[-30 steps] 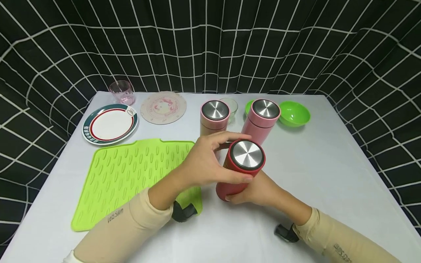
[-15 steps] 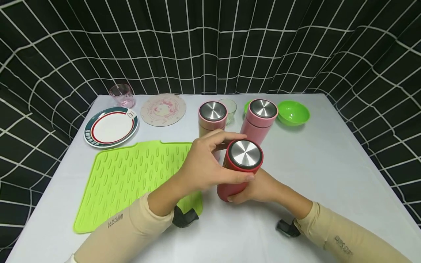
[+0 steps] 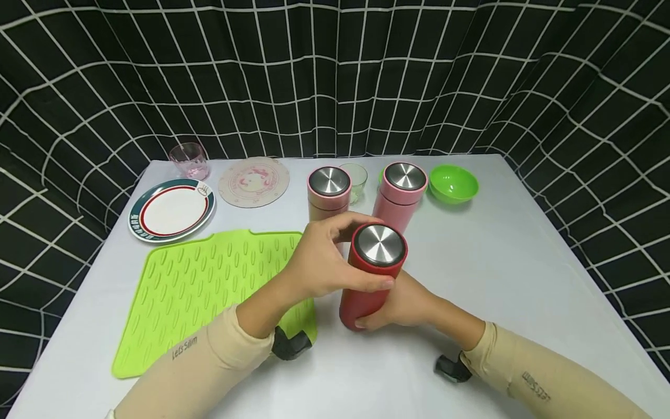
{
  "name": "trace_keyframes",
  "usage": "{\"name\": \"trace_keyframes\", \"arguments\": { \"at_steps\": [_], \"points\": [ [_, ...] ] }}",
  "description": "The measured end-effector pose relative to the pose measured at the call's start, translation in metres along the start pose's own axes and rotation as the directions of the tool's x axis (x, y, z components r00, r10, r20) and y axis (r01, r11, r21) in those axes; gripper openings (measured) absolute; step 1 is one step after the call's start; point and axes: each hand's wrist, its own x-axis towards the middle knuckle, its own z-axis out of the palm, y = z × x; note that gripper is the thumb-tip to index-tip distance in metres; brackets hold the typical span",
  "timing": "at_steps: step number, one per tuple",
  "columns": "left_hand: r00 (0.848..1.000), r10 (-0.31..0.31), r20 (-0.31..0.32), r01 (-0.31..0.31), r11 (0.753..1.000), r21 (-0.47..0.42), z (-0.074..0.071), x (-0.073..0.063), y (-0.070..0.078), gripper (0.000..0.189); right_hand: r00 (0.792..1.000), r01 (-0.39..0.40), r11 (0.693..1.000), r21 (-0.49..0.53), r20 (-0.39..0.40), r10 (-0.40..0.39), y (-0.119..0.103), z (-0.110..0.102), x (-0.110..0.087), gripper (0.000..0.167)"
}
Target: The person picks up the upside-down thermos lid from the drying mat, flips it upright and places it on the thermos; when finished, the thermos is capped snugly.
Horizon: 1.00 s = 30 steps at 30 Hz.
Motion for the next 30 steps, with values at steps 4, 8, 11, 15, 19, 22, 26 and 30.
{"name": "trace_keyframes", "arguments": {
  "at_steps": [4,8,11,15,19,22,26,30],
  "points": [
    [0.972,0.026,0.233,0.024,0.977,-0.211,-0.004,0.008,-0.012,0.069,1.0,-0.001,1.0,-0.03,0.028,0.002,-0.002,0.003,-0.008,0.062],
    [0.897,0.117,0.427,0.035,0.942,-0.333,-0.004,0.009,-0.016,0.071,0.993,0.059,0.996,-0.068,0.102,-0.052,-0.006,0.002,-0.021,0.058],
    [0.838,0.192,0.511,0.04,0.912,-0.409,0.0,0.006,-0.009,0.066,0.97,0.111,0.99,0.09,0.206,-0.128,-0.031,0.002,-0.027,0.045],
    [0.813,0.281,0.51,-0.059,0.912,-0.407,-0.001,0.001,0.012,0.066,0.933,0.233,0.956,0.181,0.237,-0.272,-0.066,0.001,-0.027,0.035],
    [0.874,0.264,0.407,-0.201,0.961,-0.191,-0.006,-0.008,0.029,0.086,0.949,0.267,0.961,0.071,0.155,-0.275,-0.051,-0.009,-0.03,0.045],
    [0.924,0.182,0.338,-0.201,0.979,0.024,-0.012,-0.021,0.032,0.095,0.983,0.178,0.984,-0.03,0.062,-0.176,-0.03,-0.03,-0.043,0.058],
    [0.951,0.077,0.299,-0.139,0.972,0.19,-0.036,-0.044,0.026,0.081,0.988,0.102,0.984,-0.143,-0.1,-0.117,-0.004,-0.074,-0.058,0.063],
    [0.952,-0.085,0.294,-0.005,0.957,0.29,-0.064,-0.066,0.014,0.064,0.956,-0.085,0.978,-0.192,-0.292,0.026,0.025,-0.118,-0.068,0.064]
  ]
}}
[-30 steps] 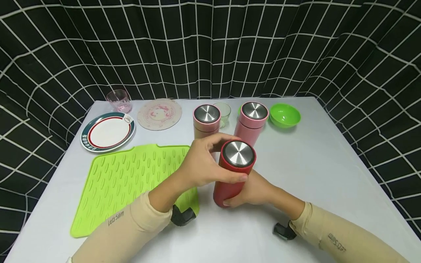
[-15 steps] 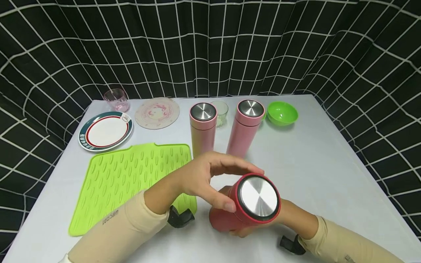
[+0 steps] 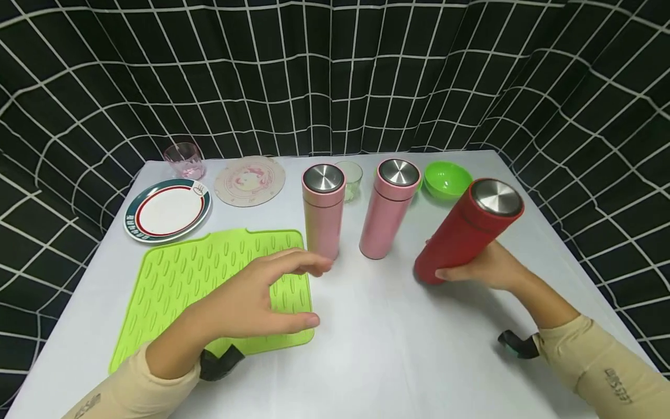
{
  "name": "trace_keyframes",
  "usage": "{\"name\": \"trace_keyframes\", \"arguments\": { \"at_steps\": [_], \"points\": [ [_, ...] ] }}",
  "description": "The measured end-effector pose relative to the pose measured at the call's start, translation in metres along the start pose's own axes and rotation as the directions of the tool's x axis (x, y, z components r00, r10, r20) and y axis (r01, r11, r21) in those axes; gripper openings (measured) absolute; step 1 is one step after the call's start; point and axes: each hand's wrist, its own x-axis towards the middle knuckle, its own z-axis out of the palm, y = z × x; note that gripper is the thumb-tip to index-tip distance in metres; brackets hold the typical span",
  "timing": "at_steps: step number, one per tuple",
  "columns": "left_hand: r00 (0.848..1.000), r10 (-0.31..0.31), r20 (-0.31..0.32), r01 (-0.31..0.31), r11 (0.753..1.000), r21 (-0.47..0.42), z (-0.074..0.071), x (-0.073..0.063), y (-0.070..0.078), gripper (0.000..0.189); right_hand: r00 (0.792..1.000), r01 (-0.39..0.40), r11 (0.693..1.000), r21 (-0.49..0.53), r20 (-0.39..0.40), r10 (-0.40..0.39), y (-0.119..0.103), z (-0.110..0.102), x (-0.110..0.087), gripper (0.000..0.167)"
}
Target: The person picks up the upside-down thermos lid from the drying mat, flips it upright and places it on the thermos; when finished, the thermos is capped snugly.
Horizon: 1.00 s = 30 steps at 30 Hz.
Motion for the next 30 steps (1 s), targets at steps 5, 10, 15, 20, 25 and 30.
{"name": "trace_keyframes", "arguments": {
  "at_steps": [5,10,15,20,25,30],
  "points": [
    [0.983,-0.16,0.092,0.152,0.984,0.092,-0.009,-0.026,-0.017,0.056,0.957,-0.28,0.956,-0.088,-0.107,0.27,0.032,-0.027,0.007,0.068],
    [0.966,-0.215,0.144,0.191,0.968,0.166,-0.012,-0.045,-0.026,0.058,0.925,-0.37,0.923,-0.105,-0.133,0.356,0.042,-0.034,0.007,0.075],
    [0.953,-0.262,0.153,0.233,0.955,0.183,-0.015,-0.058,-0.028,0.057,0.925,-0.365,0.927,-0.087,-0.148,0.35,0.043,-0.028,0.005,0.075],
    [0.949,-0.271,0.164,0.244,0.955,0.168,-0.013,-0.062,-0.027,0.056,0.924,-0.366,0.927,-0.088,-0.15,0.351,0.041,-0.019,0.005,0.075],
    [0.938,-0.29,0.189,0.261,0.952,0.16,-0.008,-0.061,-0.028,0.057,0.927,-0.361,0.927,-0.099,-0.145,0.346,0.037,-0.014,0.009,0.072],
    [0.929,-0.309,0.205,0.279,0.946,0.163,-0.007,-0.058,-0.032,0.057,0.931,-0.361,0.93,-0.072,-0.087,0.355,0.038,-0.015,0.016,0.071]
  ]
}}
